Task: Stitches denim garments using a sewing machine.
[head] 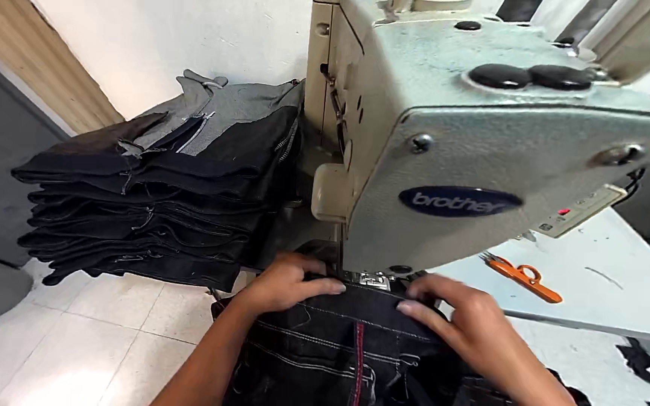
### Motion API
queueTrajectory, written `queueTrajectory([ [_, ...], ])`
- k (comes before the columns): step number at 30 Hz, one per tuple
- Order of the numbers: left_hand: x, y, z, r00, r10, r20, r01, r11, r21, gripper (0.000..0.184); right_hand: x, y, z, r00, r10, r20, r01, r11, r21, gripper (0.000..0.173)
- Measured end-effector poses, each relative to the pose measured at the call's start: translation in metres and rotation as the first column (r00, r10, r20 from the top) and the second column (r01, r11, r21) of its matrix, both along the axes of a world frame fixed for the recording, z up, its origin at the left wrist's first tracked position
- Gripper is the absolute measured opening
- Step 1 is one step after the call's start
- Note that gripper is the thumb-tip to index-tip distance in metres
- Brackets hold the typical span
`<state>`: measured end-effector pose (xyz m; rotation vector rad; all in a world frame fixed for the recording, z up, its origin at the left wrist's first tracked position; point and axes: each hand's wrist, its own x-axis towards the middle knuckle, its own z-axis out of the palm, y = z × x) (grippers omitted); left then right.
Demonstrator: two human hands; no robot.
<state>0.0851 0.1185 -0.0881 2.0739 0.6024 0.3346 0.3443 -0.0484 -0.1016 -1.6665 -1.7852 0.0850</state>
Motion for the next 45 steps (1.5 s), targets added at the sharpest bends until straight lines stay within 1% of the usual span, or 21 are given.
queueTrajectory([
  [2,-0.003,0.003,-0.006,0.992,0.073,0.105,-0.075,0.997,0.020,0.027,-0.009,-0.016,0.014,0.990,-0.034,0.138,0.020,0.995,0.101,0.029],
  [4,-0.005,0.000,-0.013,0.979,0.106,0.173,-0.116,0.992,0.049,0.027,-0.033,-0.035,0.020,0.968,0.170,0.186,-0.178,0.983,0.032,0.014],
  [6,-0.003,-0.006,-0.015,0.977,0.110,0.180,-0.123,0.991,0.061,0.031,-0.056,-0.043,0.010,0.892,0.365,0.266,-0.370,0.929,-0.033,0.021],
  [7,-0.002,-0.010,-0.015,0.976,0.112,0.186,-0.127,0.989,0.074,0.033,-0.062,-0.044,0.004,0.860,0.396,0.322,-0.407,0.913,-0.034,0.026],
  [9,-0.001,-0.015,-0.015,0.975,0.114,0.192,-0.136,0.985,0.106,0.036,-0.064,-0.039,0.000,0.873,0.288,0.394,-0.338,0.939,0.062,0.027],
  [11,-0.001,-0.018,-0.017,0.975,0.112,0.193,-0.136,0.984,0.118,0.038,-0.055,-0.031,0.004,0.915,0.068,0.397,-0.160,0.966,0.202,0.027],
  [14,0.000,-0.021,-0.017,0.973,0.103,0.205,-0.125,0.987,0.096,0.037,-0.043,-0.018,0.009,0.918,-0.127,0.374,0.000,0.947,0.321,0.023],
  [19,0.001,-0.020,-0.017,0.976,0.096,0.194,-0.119,0.987,0.112,0.036,-0.051,-0.007,0.014,0.950,-0.028,0.311,-0.072,0.950,0.303,0.020],
  [20,0.001,-0.020,-0.017,0.977,0.100,0.188,-0.123,0.986,0.112,0.036,-0.054,-0.006,0.016,0.970,0.005,0.243,-0.072,0.961,0.265,0.019],
  [22,0.002,-0.020,-0.016,0.979,0.112,0.169,-0.131,0.986,0.102,0.036,-0.059,-0.005,0.023,0.996,0.087,-0.026,-0.083,0.988,0.128,0.017],
  [24,0.001,-0.019,-0.016,0.982,0.117,0.150,-0.132,0.987,0.091,0.037,-0.061,-0.004,0.028,0.933,0.125,-0.337,-0.135,0.991,-0.007,0.014],
  [26,0.001,-0.018,-0.014,0.985,0.115,0.128,-0.127,0.988,0.091,0.037,-0.059,-0.002,0.031,0.892,0.097,-0.442,-0.147,0.986,-0.079,0.010],
  [28,0.001,-0.019,-0.012,0.986,0.122,0.109,-0.135,0.984,0.116,0.038,-0.057,0.001,0.030,0.922,0.069,-0.382,-0.108,0.991,-0.080,0.009],
  [30,0.002,-0.023,-0.010,0.978,0.173,0.120,-0.196,0.954,0.227,0.036,-0.053,0.004,0.022,0.967,0.030,-0.252,-0.036,0.999,-0.016,0.007],
  [33,0.002,-0.044,-0.002,0.932,0.303,0.199,-0.363,0.782,0.508,0.037,-0.049,0.010,0.012,0.991,0.004,-0.136,0.007,0.997,0.080,0.008],
  [34,0.002,-0.054,0.003,0.916,0.332,0.224,-0.401,0.753,0.522,0.034,-0.049,0.011,0.011,0.992,0.009,-0.124,0.002,0.996,0.089,0.009],
  [35,0.001,-0.067,0.008,0.912,0.335,0.237,-0.409,0.792,0.453,0.030,-0.049,0.011,0.011,0.994,0.011,-0.113,-0.001,0.995,0.096,0.010],
  [37,-0.002,-0.091,0.019,0.942,0.250,0.224,-0.272,0.959,0.076,0.030,-0.052,0.012,0.009,0.996,0.005,-0.087,0.007,0.991,0.136,0.011],
  [38,-0.002,-0.100,0.020,0.948,0.223,0.229,-0.201,0.973,-0.115,0.029,-0.055,0.013,0.007,0.998,-0.011,-0.064,0.021,0.986,0.165,0.011],
  [41,0.007,-0.112,0.010,0.885,0.366,0.289,-0.217,0.871,-0.441,0.017,-0.063,0.015,0.004,0.997,-0.072,0.022,0.064,0.965,0.255,0.008],
  [45,0.014,-0.114,0.004,0.829,0.471,0.302,-0.288,0.823,-0.490,0.017,-0.065,0.013,0.007,0.975,-0.067,0.213,0.003,0.958,0.286,0.014],
])
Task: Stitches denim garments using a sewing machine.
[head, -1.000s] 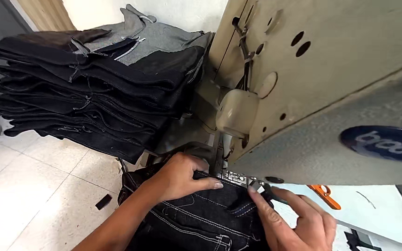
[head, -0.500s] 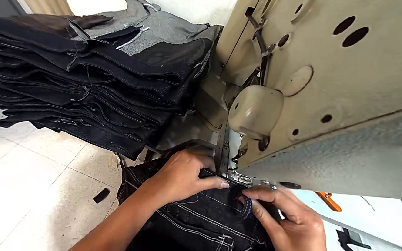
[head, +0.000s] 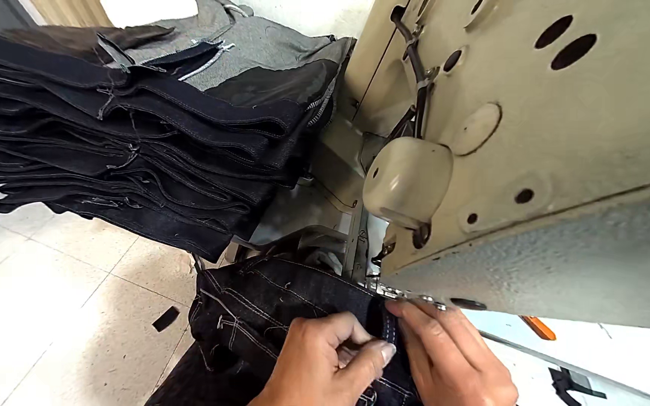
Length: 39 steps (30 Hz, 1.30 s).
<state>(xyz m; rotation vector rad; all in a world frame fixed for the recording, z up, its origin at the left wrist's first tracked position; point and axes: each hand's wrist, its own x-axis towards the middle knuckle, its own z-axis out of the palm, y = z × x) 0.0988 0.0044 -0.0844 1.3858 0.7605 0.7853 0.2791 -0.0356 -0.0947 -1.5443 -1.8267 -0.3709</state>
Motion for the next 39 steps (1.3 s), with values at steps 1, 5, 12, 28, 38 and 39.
queueTrajectory([
  [1,0.001,-0.001,0.000,1.000,0.019,0.000,-0.019,1.000,-0.008,0.014,0.001,-0.003,0.002,0.998,0.018,0.053,-0.016,1.000,-0.027,0.018],
  [5,0.004,0.000,0.000,0.999,0.046,-0.017,-0.047,0.997,-0.056,0.014,0.006,-0.011,0.005,0.994,0.061,0.094,-0.049,0.991,-0.128,0.030],
  [12,-0.014,0.033,-0.031,0.961,0.240,-0.135,0.110,0.113,0.987,0.020,0.011,-0.008,0.000,0.997,0.056,0.048,-0.048,0.988,-0.143,0.034],
  [28,0.008,0.032,-0.033,0.932,0.290,-0.215,0.137,0.269,0.953,0.025,0.043,0.007,-0.026,0.933,-0.016,-0.360,-0.025,0.994,-0.109,0.040],
  [38,0.004,0.031,-0.031,0.926,0.270,-0.262,0.172,0.314,0.934,0.025,0.038,0.003,-0.021,0.932,-0.015,-0.361,-0.040,0.989,-0.145,0.039],
  [39,0.003,0.031,-0.032,0.929,0.270,-0.253,0.164,0.312,0.936,0.025,0.038,0.003,-0.022,0.933,-0.006,-0.361,-0.048,0.989,-0.139,0.039],
])
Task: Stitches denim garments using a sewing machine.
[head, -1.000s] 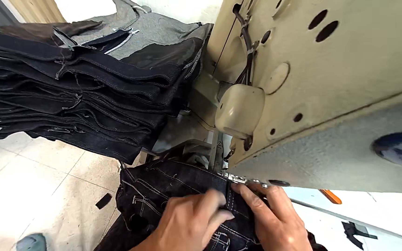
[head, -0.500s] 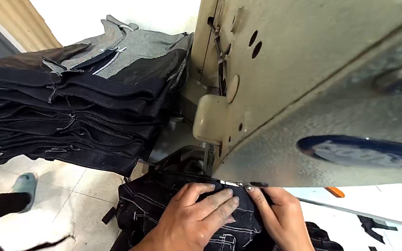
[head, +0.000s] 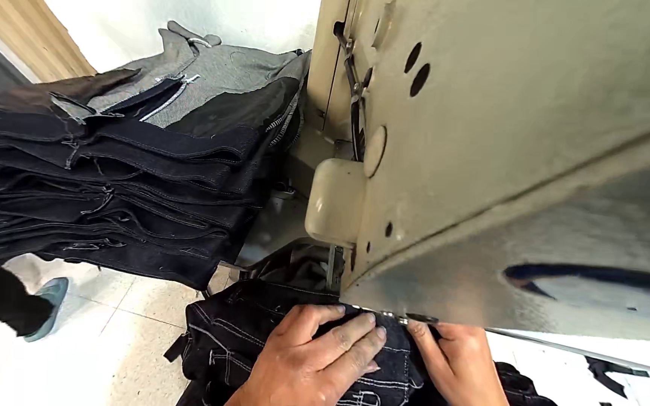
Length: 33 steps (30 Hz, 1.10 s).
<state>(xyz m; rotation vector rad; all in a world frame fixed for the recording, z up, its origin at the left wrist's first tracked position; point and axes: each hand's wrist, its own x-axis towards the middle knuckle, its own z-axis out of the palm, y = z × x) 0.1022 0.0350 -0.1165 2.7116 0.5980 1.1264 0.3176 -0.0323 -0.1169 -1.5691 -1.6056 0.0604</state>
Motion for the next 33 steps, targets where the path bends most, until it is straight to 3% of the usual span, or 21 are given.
queueTrajectory([
  [12,-0.002,0.002,-0.012,0.980,-0.032,0.198,0.050,0.995,-0.085,0.020,-0.002,0.002,0.002,0.997,-0.001,0.083,0.003,1.000,-0.020,0.041],
  [20,0.003,0.001,-0.015,0.971,-0.042,0.236,0.063,0.995,-0.083,0.018,-0.002,0.004,-0.001,0.997,-0.011,0.080,0.011,1.000,0.002,0.043],
  [22,0.003,0.001,-0.014,0.965,-0.056,0.255,0.092,0.987,-0.132,0.018,0.000,0.005,-0.003,0.998,0.000,0.064,0.000,1.000,0.009,0.043],
  [25,-0.003,0.006,0.004,0.965,-0.067,0.255,0.154,0.928,-0.339,0.020,0.002,0.004,-0.003,0.999,0.010,0.051,-0.010,1.000,0.000,0.045],
  [29,-0.004,0.029,0.020,0.977,0.191,0.099,-0.131,0.893,-0.431,0.027,0.002,0.003,-0.006,1.000,0.025,0.011,-0.025,1.000,-0.013,0.047],
  [32,-0.001,0.039,0.028,0.982,0.075,-0.171,-0.169,0.747,-0.643,0.047,0.000,0.002,-0.009,1.000,0.021,-0.007,-0.021,1.000,0.001,0.046],
  [33,0.000,0.040,0.029,0.980,0.035,-0.195,-0.160,0.722,-0.674,0.049,0.000,0.003,-0.009,1.000,0.020,-0.012,-0.020,1.000,0.009,0.046],
])
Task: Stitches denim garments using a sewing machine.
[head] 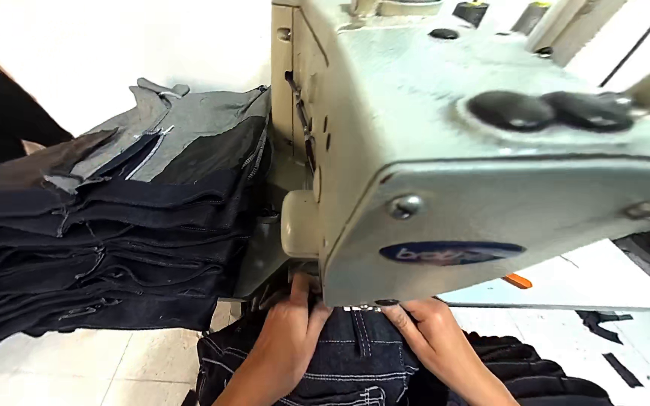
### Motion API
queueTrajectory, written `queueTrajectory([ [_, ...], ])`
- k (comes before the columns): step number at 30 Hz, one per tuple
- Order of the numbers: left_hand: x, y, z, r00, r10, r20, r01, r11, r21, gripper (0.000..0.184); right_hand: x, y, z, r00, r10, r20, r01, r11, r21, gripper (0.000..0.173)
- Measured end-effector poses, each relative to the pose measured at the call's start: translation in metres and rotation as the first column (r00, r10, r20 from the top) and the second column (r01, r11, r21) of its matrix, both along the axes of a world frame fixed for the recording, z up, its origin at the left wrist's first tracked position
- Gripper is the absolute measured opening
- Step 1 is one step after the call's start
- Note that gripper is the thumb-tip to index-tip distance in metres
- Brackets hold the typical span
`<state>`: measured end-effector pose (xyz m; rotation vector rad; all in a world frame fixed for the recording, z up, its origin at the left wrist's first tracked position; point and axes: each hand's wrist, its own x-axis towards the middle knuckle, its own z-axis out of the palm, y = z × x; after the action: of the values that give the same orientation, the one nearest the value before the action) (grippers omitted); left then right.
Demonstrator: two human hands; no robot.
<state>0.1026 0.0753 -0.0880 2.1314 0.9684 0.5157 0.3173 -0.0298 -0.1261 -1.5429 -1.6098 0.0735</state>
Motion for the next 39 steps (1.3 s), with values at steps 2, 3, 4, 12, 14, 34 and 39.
queueTrajectory([
  [2,0.002,-0.001,-0.003,0.999,-0.004,0.053,0.002,0.999,0.038,0.043,0.001,0.002,0.000,1.000,-0.004,-0.012,0.004,1.000,0.009,0.046],
  [3,0.004,-0.001,-0.006,0.993,0.000,0.116,-0.012,0.994,0.104,0.036,0.001,0.004,0.001,1.000,-0.017,-0.004,0.017,1.000,0.017,0.046],
  [4,0.007,0.002,-0.011,0.982,0.005,0.190,-0.038,0.984,0.172,0.029,0.002,0.008,0.003,0.999,-0.037,0.014,0.037,0.999,0.033,0.046],
  [12,0.020,0.050,-0.027,0.931,-0.083,0.356,0.058,0.995,0.082,0.014,0.000,0.035,0.031,0.973,-0.222,0.061,0.228,0.966,-0.121,0.012],
  [14,0.017,0.056,-0.028,0.923,-0.122,0.366,0.119,0.992,0.031,0.014,0.002,0.035,0.033,0.980,-0.201,-0.013,0.194,0.961,-0.197,0.013],
  [34,0.017,0.036,-0.005,0.973,-0.149,0.174,0.084,0.939,0.334,0.018,0.003,0.028,0.024,0.988,-0.156,0.006,0.156,0.984,-0.085,0.030],
  [39,0.005,0.041,0.008,0.964,-0.241,0.113,0.179,0.899,0.399,0.021,0.006,0.030,0.023,0.989,-0.132,0.062,0.134,0.991,-0.027,0.034],
])
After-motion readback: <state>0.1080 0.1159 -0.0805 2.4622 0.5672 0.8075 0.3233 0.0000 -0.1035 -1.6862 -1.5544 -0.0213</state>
